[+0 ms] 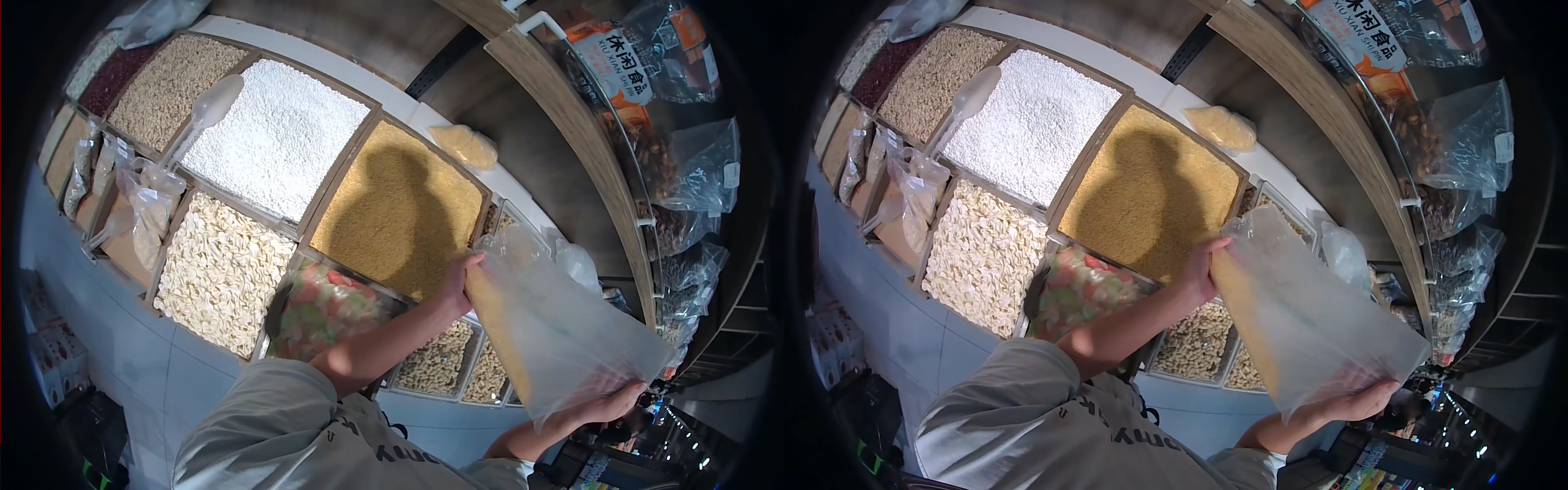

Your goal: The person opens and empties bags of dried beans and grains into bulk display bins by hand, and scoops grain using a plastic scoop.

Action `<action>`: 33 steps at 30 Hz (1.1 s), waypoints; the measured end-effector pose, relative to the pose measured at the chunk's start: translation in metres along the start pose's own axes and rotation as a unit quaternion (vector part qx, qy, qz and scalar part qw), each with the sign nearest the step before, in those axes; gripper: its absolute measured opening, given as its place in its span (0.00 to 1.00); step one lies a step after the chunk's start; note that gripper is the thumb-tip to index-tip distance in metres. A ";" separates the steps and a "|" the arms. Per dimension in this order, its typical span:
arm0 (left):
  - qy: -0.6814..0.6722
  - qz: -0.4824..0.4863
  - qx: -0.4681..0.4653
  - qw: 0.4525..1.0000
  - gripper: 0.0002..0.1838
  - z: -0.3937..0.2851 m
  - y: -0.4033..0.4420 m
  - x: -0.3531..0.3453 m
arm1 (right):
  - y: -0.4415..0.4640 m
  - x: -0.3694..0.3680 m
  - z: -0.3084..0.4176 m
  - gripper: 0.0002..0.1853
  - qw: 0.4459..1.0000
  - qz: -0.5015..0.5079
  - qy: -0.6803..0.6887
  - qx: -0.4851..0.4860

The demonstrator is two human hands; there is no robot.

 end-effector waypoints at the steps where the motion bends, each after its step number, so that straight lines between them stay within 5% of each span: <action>1: 0.004 0.031 -0.001 1.000 0.07 -0.002 0.004 0.002 | -0.002 -0.003 0.004 0.23 1.000 0.001 0.011 -0.006; 4: -0.002 0.049 0.001 0.999 0.13 -0.005 0.015 0.008 | 0.002 -0.004 -0.001 0.24 0.999 -0.002 -0.039 0.014; 8: -0.013 0.038 -0.009 0.999 0.12 -0.012 0.020 -0.002 | 0.009 -0.007 -0.004 0.23 0.987 -0.019 -0.105 0.120; 11: 0.000 0.066 -0.011 0.998 0.10 -0.018 0.030 -0.003 | 0.013 -0.017 -0.002 0.22 0.994 -0.001 -0.086 0.073; 14: 0.015 0.041 -0.035 0.998 0.08 -0.024 0.026 -0.018 | 0.016 -0.022 -0.004 0.22 0.982 0.004 -0.113 0.154; 16: 0.001 0.058 -0.013 0.998 0.07 -0.027 0.020 -0.032 | 0.009 -0.038 0.005 0.22 0.998 0.003 -0.025 0.055; 33: -0.023 0.078 -0.062 0.995 0.07 -0.081 0.030 -0.044 | -0.004 -0.087 0.021 0.24 0.998 0.033 -0.030 0.053</action>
Point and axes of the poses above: each hand's wrist, its own y-axis towards the middle knuckle, its own x-axis out of the back of the hand, z = x × y, the point moved 2 cm from there along y, towards the middle knuckle, and after that the axes turned 15 degrees about -y, right-handed, at the moved point
